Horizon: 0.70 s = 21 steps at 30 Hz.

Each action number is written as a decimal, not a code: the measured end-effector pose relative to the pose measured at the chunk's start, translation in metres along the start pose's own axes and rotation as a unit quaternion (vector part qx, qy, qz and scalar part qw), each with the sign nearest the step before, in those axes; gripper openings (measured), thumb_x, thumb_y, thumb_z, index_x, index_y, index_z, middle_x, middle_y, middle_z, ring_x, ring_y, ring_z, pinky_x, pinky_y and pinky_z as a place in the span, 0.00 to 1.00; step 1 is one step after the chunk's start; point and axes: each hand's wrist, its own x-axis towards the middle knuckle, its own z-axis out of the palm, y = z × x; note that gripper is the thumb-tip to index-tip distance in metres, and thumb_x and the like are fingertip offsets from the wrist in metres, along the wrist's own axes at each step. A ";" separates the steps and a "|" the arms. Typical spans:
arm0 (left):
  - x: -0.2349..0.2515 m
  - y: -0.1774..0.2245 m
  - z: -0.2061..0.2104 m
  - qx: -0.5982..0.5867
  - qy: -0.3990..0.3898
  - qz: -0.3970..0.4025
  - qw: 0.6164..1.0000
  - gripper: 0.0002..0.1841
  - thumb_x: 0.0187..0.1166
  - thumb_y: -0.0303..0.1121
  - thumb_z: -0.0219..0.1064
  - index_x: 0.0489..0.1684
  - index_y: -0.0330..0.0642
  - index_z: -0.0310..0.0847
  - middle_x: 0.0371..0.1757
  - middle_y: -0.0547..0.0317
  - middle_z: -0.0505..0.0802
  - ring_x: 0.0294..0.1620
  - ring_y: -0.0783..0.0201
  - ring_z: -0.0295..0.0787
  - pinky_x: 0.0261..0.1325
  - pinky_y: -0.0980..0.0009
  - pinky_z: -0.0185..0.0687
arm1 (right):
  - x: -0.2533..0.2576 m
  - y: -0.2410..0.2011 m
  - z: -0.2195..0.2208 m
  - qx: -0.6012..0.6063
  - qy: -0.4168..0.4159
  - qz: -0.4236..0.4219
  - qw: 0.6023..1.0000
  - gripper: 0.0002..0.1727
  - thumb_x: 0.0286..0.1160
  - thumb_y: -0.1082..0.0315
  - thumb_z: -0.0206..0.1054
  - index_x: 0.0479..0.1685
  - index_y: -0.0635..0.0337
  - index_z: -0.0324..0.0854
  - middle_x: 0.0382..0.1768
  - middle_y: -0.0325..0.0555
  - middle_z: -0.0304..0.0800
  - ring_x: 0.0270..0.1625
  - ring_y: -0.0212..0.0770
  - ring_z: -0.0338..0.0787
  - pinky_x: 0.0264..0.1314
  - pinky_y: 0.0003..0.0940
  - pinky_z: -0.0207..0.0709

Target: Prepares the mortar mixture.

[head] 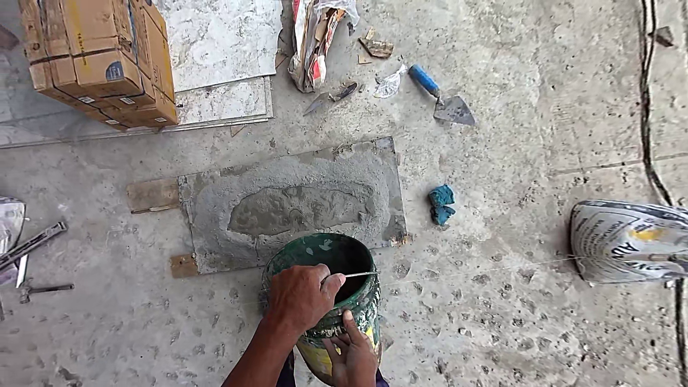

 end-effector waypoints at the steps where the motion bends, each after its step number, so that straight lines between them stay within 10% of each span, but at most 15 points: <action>1: -0.001 -0.001 -0.001 -0.003 -0.001 -0.001 1.000 0.27 0.86 0.60 0.56 0.24 0.49 0.84 0.20 0.60 0.84 0.26 0.58 0.84 0.31 0.54 0.73 | -0.002 0.001 0.000 -0.001 0.002 0.000 1.000 0.20 0.76 0.60 0.76 0.49 0.62 0.71 0.38 0.51 0.79 0.34 0.46 0.85 0.38 0.45 0.86; 21: -0.043 -0.014 -0.012 0.018 0.083 0.027 0.996 0.29 0.84 0.62 0.54 0.18 0.51 0.82 0.15 0.65 0.79 0.19 0.63 0.79 0.23 0.59 0.70 | -0.038 0.016 -0.009 0.015 -0.020 0.004 1.000 0.17 0.76 0.65 0.76 0.39 0.61 0.68 0.31 0.49 0.80 0.28 0.43 0.85 0.32 0.42 0.86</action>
